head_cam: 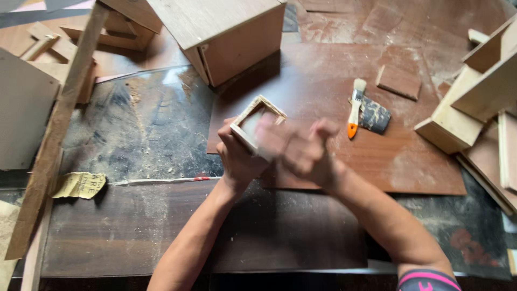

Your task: The person sands the interior of a small open wooden box using a sanding block, then trims the box edges with a knife and brushes dust off the box surfaces with a paintbrush. They then sand a flat wooden board by hand and brush dust off it.

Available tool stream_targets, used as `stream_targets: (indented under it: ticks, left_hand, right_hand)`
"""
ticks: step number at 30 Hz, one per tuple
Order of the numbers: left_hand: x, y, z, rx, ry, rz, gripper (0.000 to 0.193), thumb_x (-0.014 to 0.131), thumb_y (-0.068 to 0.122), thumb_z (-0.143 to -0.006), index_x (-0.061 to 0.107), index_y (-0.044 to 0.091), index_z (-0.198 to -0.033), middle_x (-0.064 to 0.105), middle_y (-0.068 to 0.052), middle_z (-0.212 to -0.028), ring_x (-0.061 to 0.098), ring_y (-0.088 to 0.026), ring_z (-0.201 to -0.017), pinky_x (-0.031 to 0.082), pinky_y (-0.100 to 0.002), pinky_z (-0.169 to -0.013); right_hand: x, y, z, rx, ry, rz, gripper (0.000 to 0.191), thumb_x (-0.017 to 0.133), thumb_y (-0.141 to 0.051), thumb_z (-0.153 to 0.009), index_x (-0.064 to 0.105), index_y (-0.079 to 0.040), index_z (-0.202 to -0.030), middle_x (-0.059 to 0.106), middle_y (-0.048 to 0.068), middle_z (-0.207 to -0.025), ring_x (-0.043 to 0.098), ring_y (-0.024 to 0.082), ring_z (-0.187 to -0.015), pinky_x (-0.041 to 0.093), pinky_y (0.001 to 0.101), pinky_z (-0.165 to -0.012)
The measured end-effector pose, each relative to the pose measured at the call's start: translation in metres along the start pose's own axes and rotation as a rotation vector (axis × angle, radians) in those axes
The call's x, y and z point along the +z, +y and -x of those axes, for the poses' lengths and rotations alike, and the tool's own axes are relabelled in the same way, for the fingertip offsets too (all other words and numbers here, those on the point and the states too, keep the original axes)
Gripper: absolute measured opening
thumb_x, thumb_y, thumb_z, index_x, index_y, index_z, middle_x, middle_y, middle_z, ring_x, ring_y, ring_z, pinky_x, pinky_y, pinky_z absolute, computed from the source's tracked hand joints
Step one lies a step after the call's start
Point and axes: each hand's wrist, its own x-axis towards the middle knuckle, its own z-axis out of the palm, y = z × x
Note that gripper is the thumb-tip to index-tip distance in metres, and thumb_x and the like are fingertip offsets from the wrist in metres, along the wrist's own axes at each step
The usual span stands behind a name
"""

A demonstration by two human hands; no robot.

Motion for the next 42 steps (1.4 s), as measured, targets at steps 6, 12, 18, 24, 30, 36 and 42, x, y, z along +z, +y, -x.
stream_targets:
  ticks: [6, 12, 18, 24, 30, 36, 42]
  left_hand:
    - [-0.004, 0.012, -0.014, 0.106, 0.019, -0.014, 0.07, 0.086, 0.02, -0.085, 0.034, 0.0, -0.128, 0.066, -0.02, -0.109, 0.074, -0.036, -0.095, 0.063, -0.043, -0.079]
    - [-0.013, -0.006, -0.015, 0.002, -0.017, -0.039, 0.086, 0.094, 0.03, -0.064, 0.052, 0.001, -0.133, 0.058, -0.02, -0.115, 0.067, -0.034, -0.101, 0.062, -0.04, -0.086]
    - [-0.015, -0.031, -0.011, -0.406, -0.127, 0.359, 0.105, 0.086, 0.038, -0.085, 0.029, 0.004, -0.166, 0.071, -0.018, -0.139, 0.074, -0.027, -0.122, 0.063, -0.038, -0.105]
    - [-0.004, -0.013, -0.001, 0.006, -0.044, 0.137, 0.134, 0.093, 0.033, -0.074, -0.004, 0.01, -0.163, 0.047, -0.024, -0.14, 0.057, -0.035, -0.126, 0.05, -0.049, -0.109]
    - [-0.012, -0.012, -0.014, -0.065, -0.184, 0.282, 0.096, 0.086, 0.018, -0.088, 0.019, 0.013, -0.157, 0.053, -0.017, -0.131, 0.063, -0.026, -0.119, 0.059, -0.04, -0.099]
    - [-0.011, -0.011, -0.016, -0.075, -0.17, 0.317, 0.089, 0.086, 0.019, -0.085, 0.022, 0.011, -0.146, 0.061, -0.016, -0.124, 0.07, -0.028, -0.103, 0.06, -0.039, -0.09]
    - [-0.008, -0.013, -0.013, 0.056, -0.162, 0.203, 0.09, 0.087, 0.019, -0.081, 0.021, 0.003, -0.14, 0.06, -0.023, -0.119, 0.071, -0.033, -0.101, 0.062, -0.046, -0.084]
  right_hand:
    - [-0.009, 0.014, 0.007, -0.013, 0.006, 0.177, 0.031, 0.062, -0.005, -0.099, 0.074, -0.014, -0.126, 0.077, 0.005, -0.125, 0.07, 0.012, -0.121, 0.023, 0.0367, -0.096]
    - [-0.016, 0.021, 0.016, 0.099, 0.126, 0.067, 0.032, 0.051, -0.004, -0.103, 0.073, -0.017, -0.123, 0.079, -0.001, -0.12, 0.071, 0.007, -0.097, 0.026, 0.0374, -0.094]
    - [-0.024, 0.041, 0.013, 0.278, 0.213, -0.043, 0.025, 0.05, -0.012, -0.112, 0.063, -0.018, -0.133, 0.073, 0.003, -0.133, 0.072, 0.01, -0.111, 0.029, 0.0321, -0.1]
    - [-0.009, 0.012, 0.008, 0.042, -0.049, 0.059, 0.025, 0.059, -0.012, -0.106, 0.07, -0.013, -0.129, 0.071, 0.002, -0.135, 0.067, 0.01, -0.125, 0.022, 0.0382, -0.101]
    - [-0.004, 0.009, 0.004, -0.052, -0.046, 0.06, 0.027, 0.059, -0.005, -0.106, 0.073, -0.02, -0.124, 0.073, -0.004, -0.132, 0.066, 0.006, -0.125, 0.021, 0.0388, -0.103]
    - [-0.001, -0.003, 0.004, -0.092, -0.075, 0.033, 0.032, 0.058, -0.004, -0.099, 0.073, -0.018, -0.124, 0.074, 0.0, -0.131, 0.066, 0.006, -0.124, 0.021, 0.0373, -0.094]
    - [0.008, 0.012, 0.017, 0.023, 0.028, -0.009, 0.038, 0.058, 0.013, -0.1, 0.071, -0.007, -0.131, 0.07, 0.013, -0.138, 0.065, 0.02, -0.131, 0.037, 0.0287, -0.106]
